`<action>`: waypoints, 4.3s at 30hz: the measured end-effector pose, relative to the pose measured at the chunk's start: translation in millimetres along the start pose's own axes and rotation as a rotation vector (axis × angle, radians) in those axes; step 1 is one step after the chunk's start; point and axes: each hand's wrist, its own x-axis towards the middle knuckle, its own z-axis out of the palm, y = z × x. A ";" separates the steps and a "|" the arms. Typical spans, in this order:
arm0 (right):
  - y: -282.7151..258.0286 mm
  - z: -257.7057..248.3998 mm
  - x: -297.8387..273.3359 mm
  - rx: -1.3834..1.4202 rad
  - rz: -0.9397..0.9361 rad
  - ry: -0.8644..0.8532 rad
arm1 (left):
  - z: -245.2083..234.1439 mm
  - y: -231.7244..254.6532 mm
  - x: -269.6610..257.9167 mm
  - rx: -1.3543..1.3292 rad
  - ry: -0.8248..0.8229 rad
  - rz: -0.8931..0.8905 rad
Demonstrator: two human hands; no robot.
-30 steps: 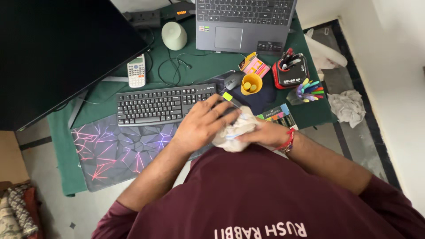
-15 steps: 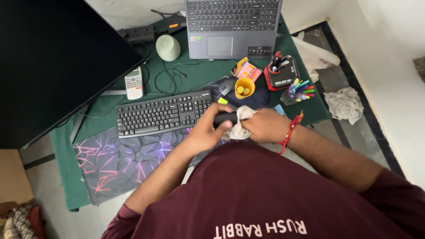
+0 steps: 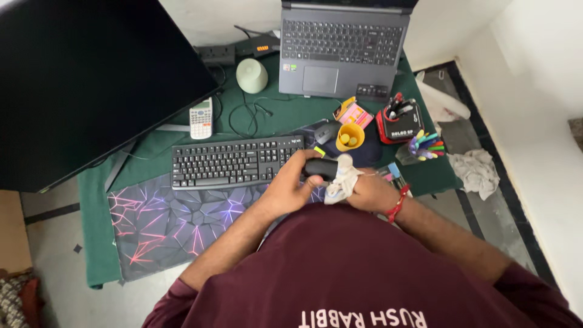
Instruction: The person wipes a computer mouse and a calculator with a white cloth at a desk. They then walk to a side table to place a bottle and a cup, and later return to move a box of highlighters and a pen holder to the same side table.
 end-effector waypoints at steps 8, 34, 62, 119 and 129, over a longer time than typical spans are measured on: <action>3.4 5.8 15.5 0.347 0.090 0.007 | -5.8 -12.3 -1.1 -0.090 0.084 -0.138; 34.3 39.7 23.3 0.764 0.209 -0.017 | -0.6 6.6 -5.2 0.300 0.149 0.354; 40.7 38.8 56.2 0.587 0.255 -0.028 | -16.3 -59.7 24.5 -0.070 0.162 0.093; -40.1 -19.0 62.3 -0.503 -0.405 0.278 | -52.4 -8.5 27.4 -0.195 -0.077 -0.464; -19.4 17.2 62.2 0.609 0.263 0.125 | -49.8 -10.4 22.2 0.230 0.239 0.162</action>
